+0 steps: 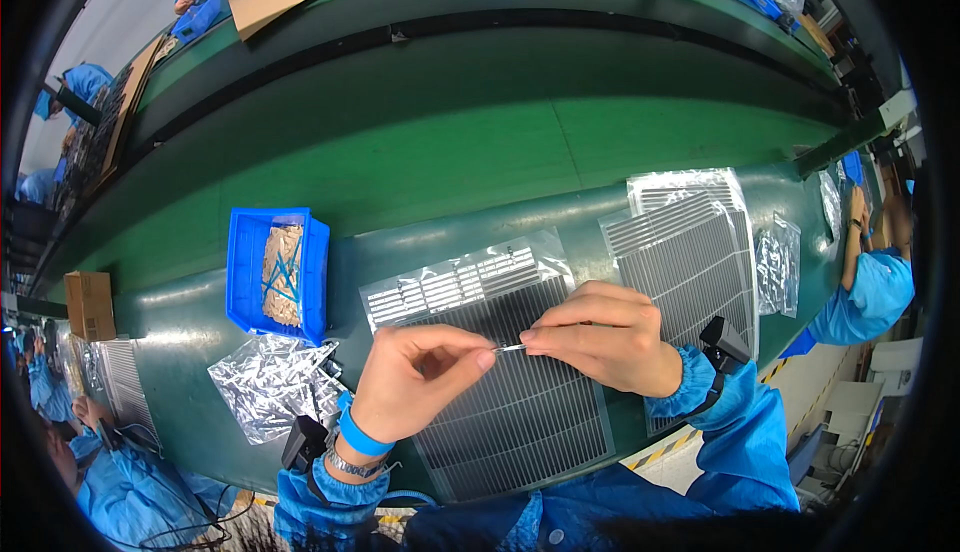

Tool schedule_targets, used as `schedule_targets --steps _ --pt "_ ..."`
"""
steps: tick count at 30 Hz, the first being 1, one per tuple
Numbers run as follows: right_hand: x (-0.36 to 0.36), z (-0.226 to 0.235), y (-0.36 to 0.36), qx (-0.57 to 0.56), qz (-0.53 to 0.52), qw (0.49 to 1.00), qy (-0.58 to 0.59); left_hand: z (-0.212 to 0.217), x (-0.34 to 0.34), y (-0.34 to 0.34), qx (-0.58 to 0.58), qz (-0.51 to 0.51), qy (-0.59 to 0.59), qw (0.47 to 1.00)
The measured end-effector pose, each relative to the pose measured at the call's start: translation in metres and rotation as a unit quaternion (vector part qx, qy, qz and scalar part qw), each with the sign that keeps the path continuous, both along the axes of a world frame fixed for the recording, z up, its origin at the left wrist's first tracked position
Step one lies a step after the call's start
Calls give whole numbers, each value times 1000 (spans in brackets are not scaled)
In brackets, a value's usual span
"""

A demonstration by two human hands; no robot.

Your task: Assemble small silver strips into a grid-like component on a production line.

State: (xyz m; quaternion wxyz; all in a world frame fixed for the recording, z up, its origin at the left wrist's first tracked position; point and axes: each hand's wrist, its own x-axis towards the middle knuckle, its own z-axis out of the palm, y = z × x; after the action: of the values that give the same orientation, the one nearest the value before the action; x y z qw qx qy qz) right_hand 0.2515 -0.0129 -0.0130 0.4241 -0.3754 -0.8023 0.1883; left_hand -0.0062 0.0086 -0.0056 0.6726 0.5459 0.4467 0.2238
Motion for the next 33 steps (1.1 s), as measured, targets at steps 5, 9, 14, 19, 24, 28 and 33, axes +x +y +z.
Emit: schedule_targets --steps 5,9,14,19,24,28,33 --pt "3 7 3 25 -1 999 -29 -12 1 -1 35 25 -47 998" --pt "6 10 8 39 13 999 -32 7 -4 7 -3 21 -21 1000" --pt "14 18 17 44 -3 999 -2 34 -39 13 103 112 -6 988" --pt "20 1 27 11 -69 997 31 32 -89 48 247 278 105 922" --pt "15 -20 37 -19 -94 994 52 -2 -127 66 252 233 175 923" --pt "15 -34 39 -66 -115 988 76 -2 -120 69 276 222 207 912" --pt "15 -37 42 -83 -114 985 97 8 -125 67 385 193 269 862"
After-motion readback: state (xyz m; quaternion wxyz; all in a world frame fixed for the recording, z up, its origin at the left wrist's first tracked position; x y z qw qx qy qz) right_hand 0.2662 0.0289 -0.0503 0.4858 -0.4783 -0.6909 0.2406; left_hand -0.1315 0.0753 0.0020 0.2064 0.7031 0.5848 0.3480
